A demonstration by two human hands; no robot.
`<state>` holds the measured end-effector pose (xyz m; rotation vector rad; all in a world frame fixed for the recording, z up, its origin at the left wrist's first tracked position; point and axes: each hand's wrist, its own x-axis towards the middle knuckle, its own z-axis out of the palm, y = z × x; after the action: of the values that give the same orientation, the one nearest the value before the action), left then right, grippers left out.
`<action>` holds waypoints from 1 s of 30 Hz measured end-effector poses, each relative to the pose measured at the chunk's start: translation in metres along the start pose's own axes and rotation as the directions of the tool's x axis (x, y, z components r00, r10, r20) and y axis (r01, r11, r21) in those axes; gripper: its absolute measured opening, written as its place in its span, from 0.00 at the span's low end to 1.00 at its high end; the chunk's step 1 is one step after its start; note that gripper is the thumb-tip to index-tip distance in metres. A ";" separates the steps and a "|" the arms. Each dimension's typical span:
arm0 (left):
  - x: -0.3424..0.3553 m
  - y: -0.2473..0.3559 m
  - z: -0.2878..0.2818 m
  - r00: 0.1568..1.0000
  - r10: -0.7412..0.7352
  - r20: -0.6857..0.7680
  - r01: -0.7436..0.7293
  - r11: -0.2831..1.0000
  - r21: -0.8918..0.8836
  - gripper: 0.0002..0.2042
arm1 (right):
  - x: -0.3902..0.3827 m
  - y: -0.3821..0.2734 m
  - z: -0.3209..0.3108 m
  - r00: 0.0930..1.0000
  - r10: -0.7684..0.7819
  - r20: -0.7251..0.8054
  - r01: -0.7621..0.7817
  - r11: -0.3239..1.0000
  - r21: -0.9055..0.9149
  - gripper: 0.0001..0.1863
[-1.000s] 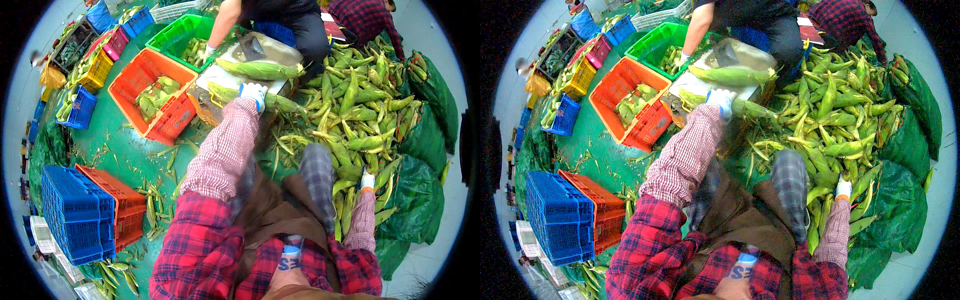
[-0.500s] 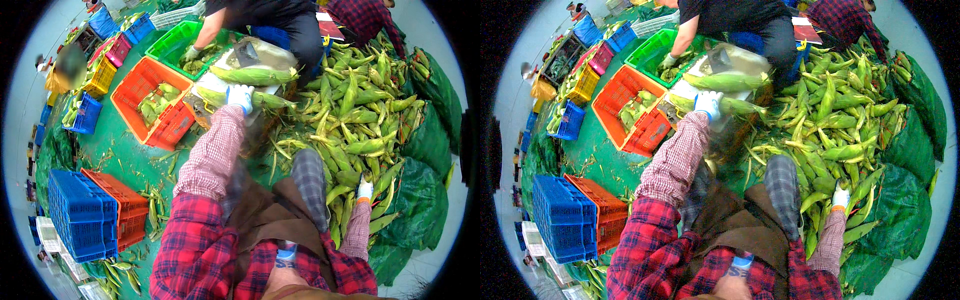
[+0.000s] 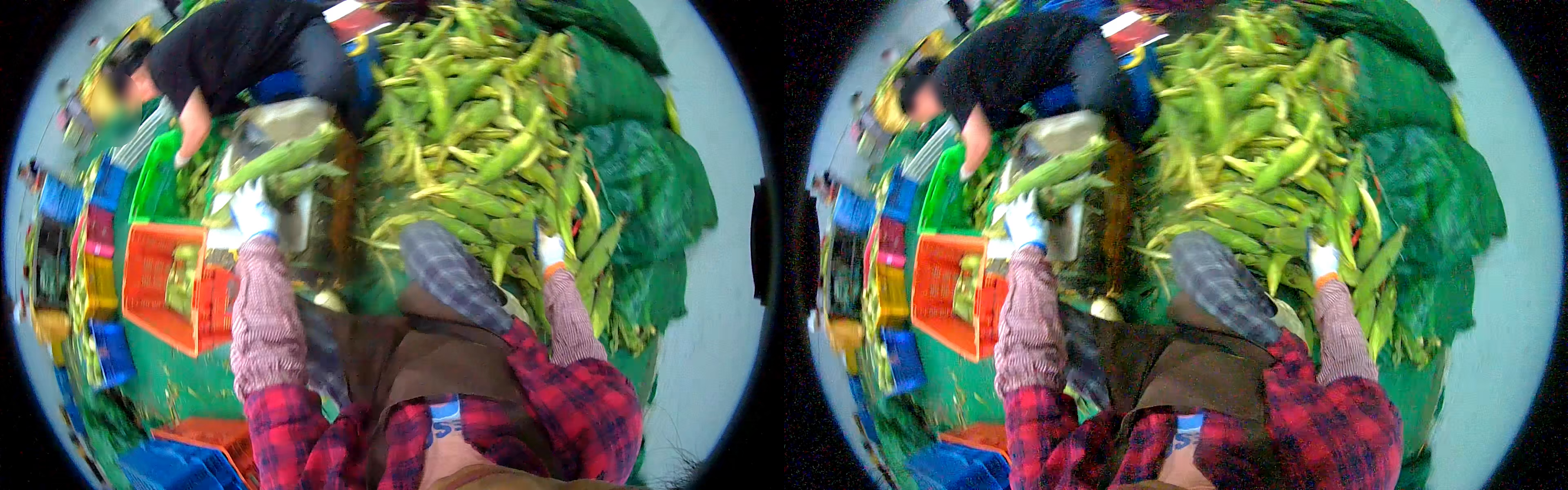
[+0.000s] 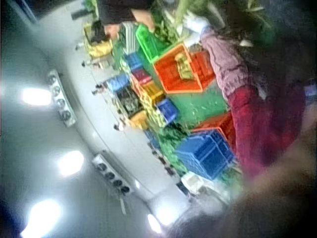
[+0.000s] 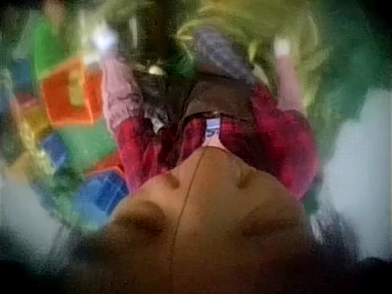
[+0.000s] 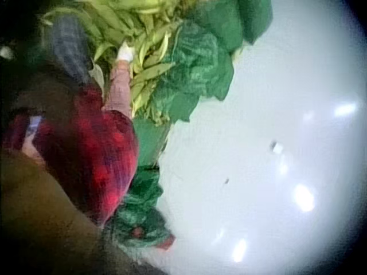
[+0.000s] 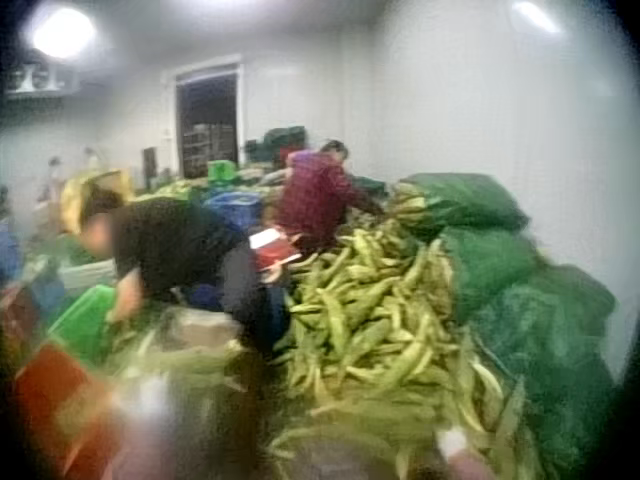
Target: The person sits on the floor and shucks corn cobs by hand, removing the husks and placing the cleaned cobs into a nearby orange crate. They repeatedly pick up corn from a large pile on a green tarp and process it while another person works alongside them.
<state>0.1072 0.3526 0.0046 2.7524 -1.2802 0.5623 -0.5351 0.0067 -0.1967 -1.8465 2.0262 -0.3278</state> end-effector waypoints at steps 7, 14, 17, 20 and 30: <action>-0.005 0.024 -0.020 0.976 -0.081 0.204 0.062 0.993 0.099 0.42 | -0.045 -0.004 -0.015 0.966 -0.242 -0.088 0.247 0.967 0.059 0.19; -0.005 0.031 -0.041 0.974 -0.069 0.216 0.102 0.984 -0.145 0.44 | -0.140 -0.158 -0.113 0.921 -0.386 0.046 0.096 0.340 0.936 0.20; -0.008 0.051 -0.045 0.990 0.118 -0.077 -0.139 0.905 -0.401 0.46 | -0.156 -0.207 -0.117 0.840 -0.530 0.115 0.109 0.374 0.921 0.25; -0.014 0.083 -0.094 0.909 0.342 -0.238 -0.417 0.760 -0.498 0.52 | -0.177 -0.269 -0.115 0.762 -0.605 0.232 -0.183 0.142 0.973 0.25; -0.032 0.101 -0.118 0.865 0.439 -0.244 -0.496 0.821 -0.281 0.37 | -0.196 -0.376 -0.041 0.284 -0.703 0.652 -0.592 0.406 0.696 0.26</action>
<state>-0.0229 0.3331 0.0927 2.0633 -1.8263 0.5259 -0.2002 0.1564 0.0204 -0.8042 0.4514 -0.1602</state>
